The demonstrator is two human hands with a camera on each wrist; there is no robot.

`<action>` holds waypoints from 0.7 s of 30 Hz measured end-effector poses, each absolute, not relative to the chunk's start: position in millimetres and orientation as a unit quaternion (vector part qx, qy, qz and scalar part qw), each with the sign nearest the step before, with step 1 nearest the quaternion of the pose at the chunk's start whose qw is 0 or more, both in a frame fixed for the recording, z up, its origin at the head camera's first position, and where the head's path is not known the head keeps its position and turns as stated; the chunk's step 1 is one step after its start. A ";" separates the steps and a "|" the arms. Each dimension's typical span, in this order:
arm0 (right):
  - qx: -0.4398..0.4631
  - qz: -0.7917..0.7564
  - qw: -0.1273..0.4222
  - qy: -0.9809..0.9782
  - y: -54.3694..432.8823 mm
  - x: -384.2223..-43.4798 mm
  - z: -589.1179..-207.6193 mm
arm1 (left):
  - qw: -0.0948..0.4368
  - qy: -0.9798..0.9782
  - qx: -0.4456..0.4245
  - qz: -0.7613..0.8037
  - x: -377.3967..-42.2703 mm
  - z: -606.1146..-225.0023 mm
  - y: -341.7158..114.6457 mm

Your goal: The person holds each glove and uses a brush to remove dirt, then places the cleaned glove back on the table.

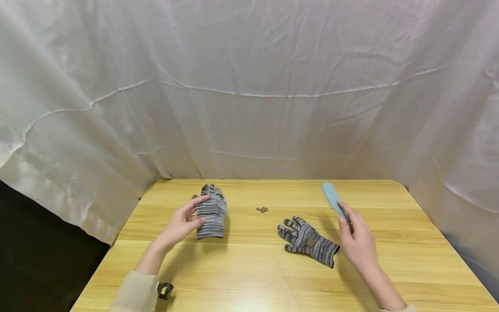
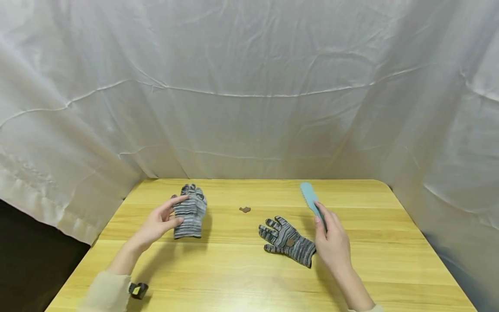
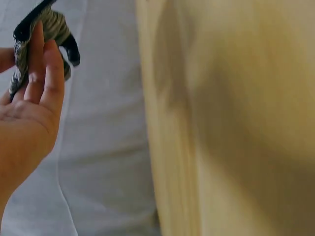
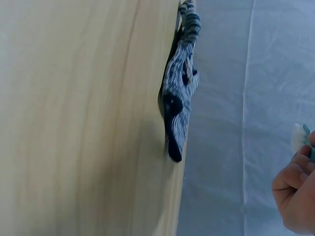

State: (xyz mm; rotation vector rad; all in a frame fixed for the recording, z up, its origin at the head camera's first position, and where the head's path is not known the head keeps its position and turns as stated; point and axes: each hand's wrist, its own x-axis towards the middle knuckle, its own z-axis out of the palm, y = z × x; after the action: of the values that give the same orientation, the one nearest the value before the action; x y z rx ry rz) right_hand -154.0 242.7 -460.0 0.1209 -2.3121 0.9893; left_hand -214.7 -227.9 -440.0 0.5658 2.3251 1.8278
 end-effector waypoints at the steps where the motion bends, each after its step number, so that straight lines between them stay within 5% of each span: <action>1: 0.044 0.372 0.308 -0.874 244.8 -153.1 -460.4 | 0.070 0.777 0.187 0.597 -212.5 -442.3 -235.3; 21: 0.019 0.325 0.283 -0.902 276.5 -136.8 -467.0 | 0.092 0.853 0.138 0.496 -165.1 -467.2 -343.4</action>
State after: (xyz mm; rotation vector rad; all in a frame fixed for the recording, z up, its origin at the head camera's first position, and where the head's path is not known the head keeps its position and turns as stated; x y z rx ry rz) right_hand -136.8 276.5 -467.0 0.0520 -2.4149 0.8691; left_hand -165.1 -343.4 -467.2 0.4099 2.5329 1.4722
